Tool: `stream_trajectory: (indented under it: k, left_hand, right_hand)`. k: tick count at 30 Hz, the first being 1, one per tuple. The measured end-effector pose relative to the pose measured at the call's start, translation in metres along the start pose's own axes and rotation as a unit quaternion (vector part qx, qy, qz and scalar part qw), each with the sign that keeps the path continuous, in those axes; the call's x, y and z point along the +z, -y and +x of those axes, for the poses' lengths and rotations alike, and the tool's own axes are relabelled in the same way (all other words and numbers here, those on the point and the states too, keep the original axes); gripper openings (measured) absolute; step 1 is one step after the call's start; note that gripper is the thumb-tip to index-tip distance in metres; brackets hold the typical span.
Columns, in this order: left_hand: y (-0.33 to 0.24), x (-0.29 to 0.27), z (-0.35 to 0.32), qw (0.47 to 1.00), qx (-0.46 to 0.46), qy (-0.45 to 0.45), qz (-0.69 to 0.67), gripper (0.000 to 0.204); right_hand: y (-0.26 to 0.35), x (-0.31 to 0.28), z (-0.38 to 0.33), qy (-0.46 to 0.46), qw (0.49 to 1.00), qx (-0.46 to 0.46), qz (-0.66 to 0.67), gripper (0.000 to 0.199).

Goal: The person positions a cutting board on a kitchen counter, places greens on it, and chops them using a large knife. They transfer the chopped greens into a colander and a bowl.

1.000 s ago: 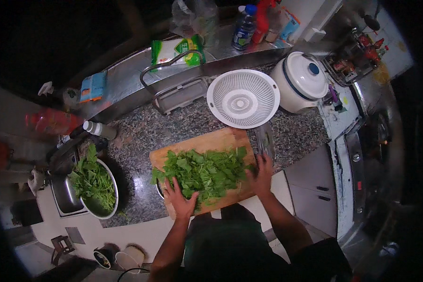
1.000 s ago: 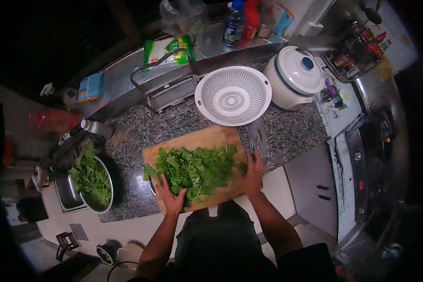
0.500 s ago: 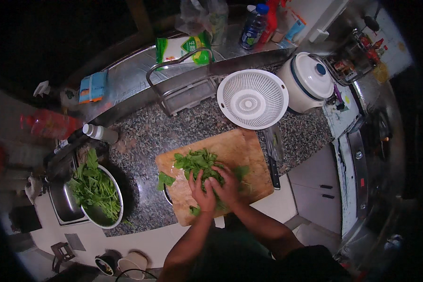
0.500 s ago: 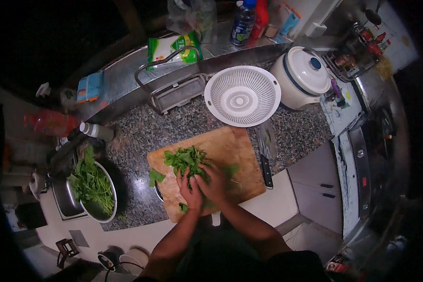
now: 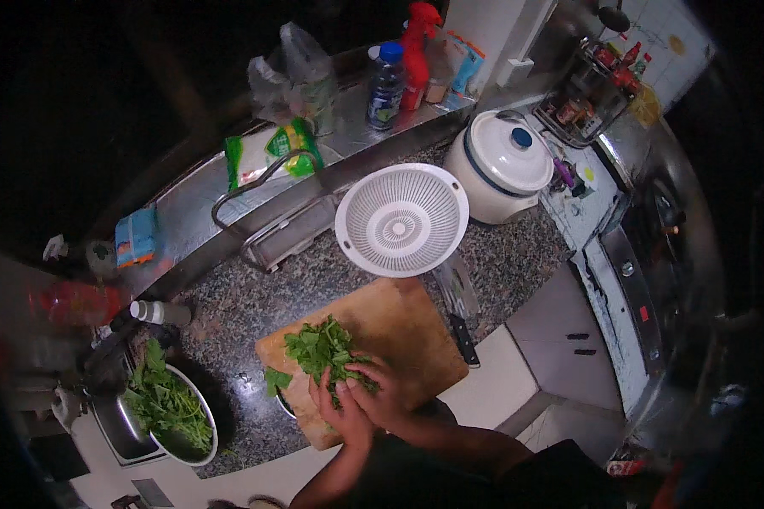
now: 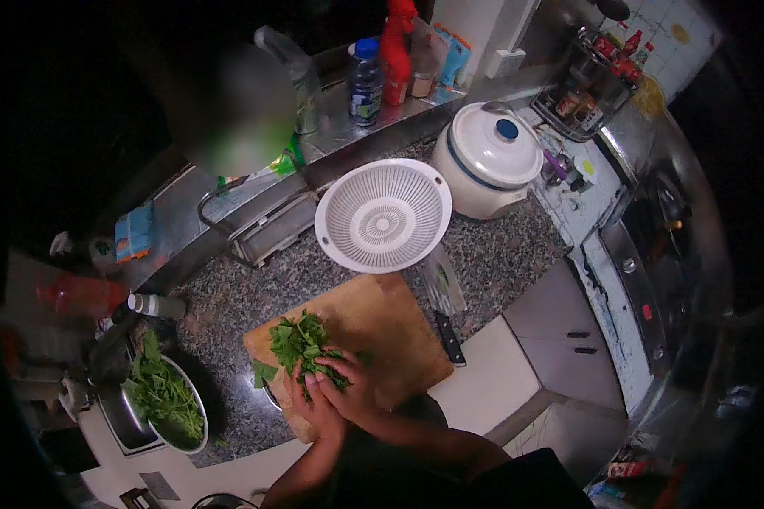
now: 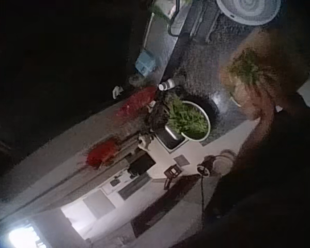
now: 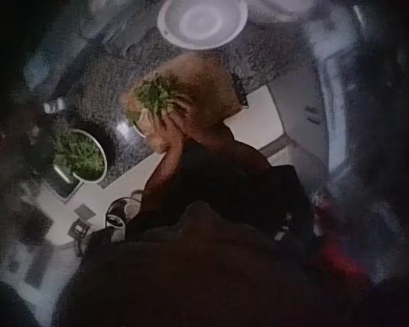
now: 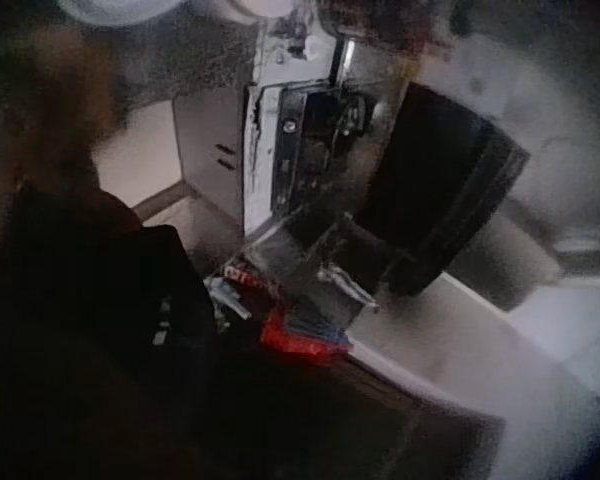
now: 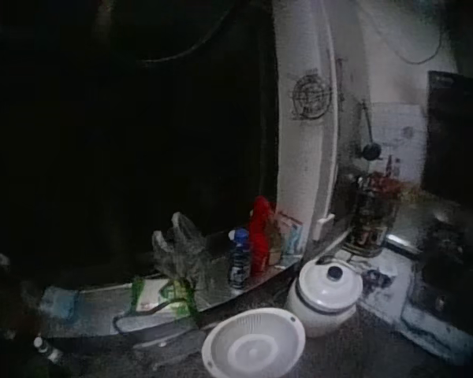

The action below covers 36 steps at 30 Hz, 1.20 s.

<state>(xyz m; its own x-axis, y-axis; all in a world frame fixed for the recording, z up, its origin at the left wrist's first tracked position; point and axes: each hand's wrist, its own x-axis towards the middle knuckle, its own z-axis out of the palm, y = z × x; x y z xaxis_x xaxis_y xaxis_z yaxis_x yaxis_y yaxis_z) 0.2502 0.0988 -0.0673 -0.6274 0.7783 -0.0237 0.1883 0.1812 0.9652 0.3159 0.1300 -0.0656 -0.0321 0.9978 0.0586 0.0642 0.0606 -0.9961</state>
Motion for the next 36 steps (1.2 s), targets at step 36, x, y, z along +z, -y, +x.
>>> stream_trajectory:
  k: [36]
  left_hand:
    - [0.060, -0.060, 0.080, 0.964, 0.055, 0.069, 0.251, 0.045]
  right_hand:
    - [-0.065, -0.161, 0.090, 0.123, 0.978, 0.040, -0.161, 0.024]
